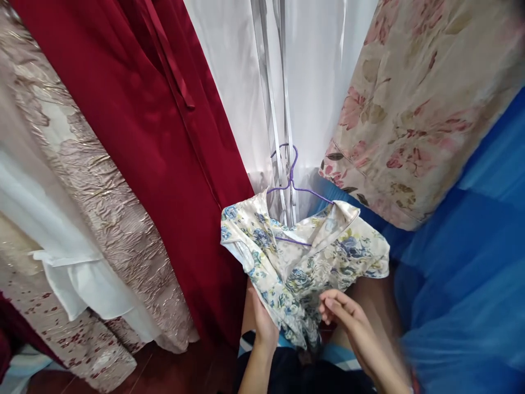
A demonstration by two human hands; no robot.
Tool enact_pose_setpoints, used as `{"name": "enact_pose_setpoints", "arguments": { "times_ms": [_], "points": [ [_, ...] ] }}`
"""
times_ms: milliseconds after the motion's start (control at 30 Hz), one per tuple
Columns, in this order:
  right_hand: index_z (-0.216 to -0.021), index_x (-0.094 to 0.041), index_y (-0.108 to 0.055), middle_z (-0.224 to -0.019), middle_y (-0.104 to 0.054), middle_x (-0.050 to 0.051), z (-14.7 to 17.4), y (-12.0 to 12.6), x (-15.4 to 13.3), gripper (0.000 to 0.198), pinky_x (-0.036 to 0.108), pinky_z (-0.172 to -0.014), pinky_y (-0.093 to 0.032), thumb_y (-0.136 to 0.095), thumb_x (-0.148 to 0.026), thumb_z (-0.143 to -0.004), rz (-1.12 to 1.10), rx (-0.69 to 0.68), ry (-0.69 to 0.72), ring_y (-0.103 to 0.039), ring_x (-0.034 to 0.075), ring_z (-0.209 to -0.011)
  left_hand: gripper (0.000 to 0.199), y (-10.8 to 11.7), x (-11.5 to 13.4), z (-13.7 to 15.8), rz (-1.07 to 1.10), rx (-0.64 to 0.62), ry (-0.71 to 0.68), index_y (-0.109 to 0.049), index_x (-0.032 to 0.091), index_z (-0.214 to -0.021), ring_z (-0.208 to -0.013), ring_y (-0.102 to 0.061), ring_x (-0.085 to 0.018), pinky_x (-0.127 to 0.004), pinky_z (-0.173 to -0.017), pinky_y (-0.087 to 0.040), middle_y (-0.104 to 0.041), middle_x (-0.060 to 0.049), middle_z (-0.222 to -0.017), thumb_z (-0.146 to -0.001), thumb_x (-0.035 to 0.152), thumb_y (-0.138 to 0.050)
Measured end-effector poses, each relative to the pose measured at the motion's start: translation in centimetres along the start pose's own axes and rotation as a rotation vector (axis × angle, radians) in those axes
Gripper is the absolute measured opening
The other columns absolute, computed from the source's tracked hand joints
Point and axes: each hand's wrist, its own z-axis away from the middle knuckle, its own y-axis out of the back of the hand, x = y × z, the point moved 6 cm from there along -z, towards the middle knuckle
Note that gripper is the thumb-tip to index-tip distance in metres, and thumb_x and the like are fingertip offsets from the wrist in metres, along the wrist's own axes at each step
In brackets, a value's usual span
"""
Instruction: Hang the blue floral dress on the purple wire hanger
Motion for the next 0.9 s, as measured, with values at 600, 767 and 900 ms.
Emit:
{"name": "enact_pose_setpoints", "arguments": {
  "times_ms": [600, 767, 900],
  "points": [
    [-0.069, -0.017, -0.064, -0.063, -0.061, 0.002, -1.7, -0.2, -2.1, 0.036, 0.027, -0.057, -0.039, -0.068, -0.048, -0.086, 0.447, -0.017, 0.159, -0.053, 0.016, -0.059, 0.027, 1.9, -0.9, 1.5, -0.551, 0.172, -0.189, -0.066, 0.018, -0.106, -0.114, -0.062, -0.03, -0.043, -0.102, -0.047, -0.069, -0.01, -0.107, -0.086, 0.034, -0.06],
    [-0.072, -0.015, -0.065, -0.06, -0.064, 0.002, -1.3, -1.8, -0.6, 0.034, 0.022, -0.049, -0.029, -0.074, -0.046, -0.082, 0.138, -0.076, -0.067, -0.045, 0.009, -0.049, 0.039, 0.6, 3.6, 4.8, -0.642, 0.282, -0.746, -0.052, 0.025, -0.126, -0.118, -0.054, -0.023, -0.037, -0.103, -0.043, -0.055, -0.009, -0.127, -0.088, 0.029, -0.062],
    [-0.073, -0.013, -0.067, -0.057, -0.063, 0.001, -0.6, -3.3, -0.2, 0.029, 0.02, -0.048, -0.027, -0.071, -0.039, -0.084, 0.02, -0.117, -0.105, -0.042, 0.007, -0.047, 0.028, -3.2, 1.1, 5.4, -0.874, -0.194, -0.598, -0.056, 0.022, -0.118, -0.105, -0.061, -0.023, -0.035, -0.093, -0.048, -0.061, -0.009, -0.114, -0.091, 0.026, -0.061]
  ]
}}
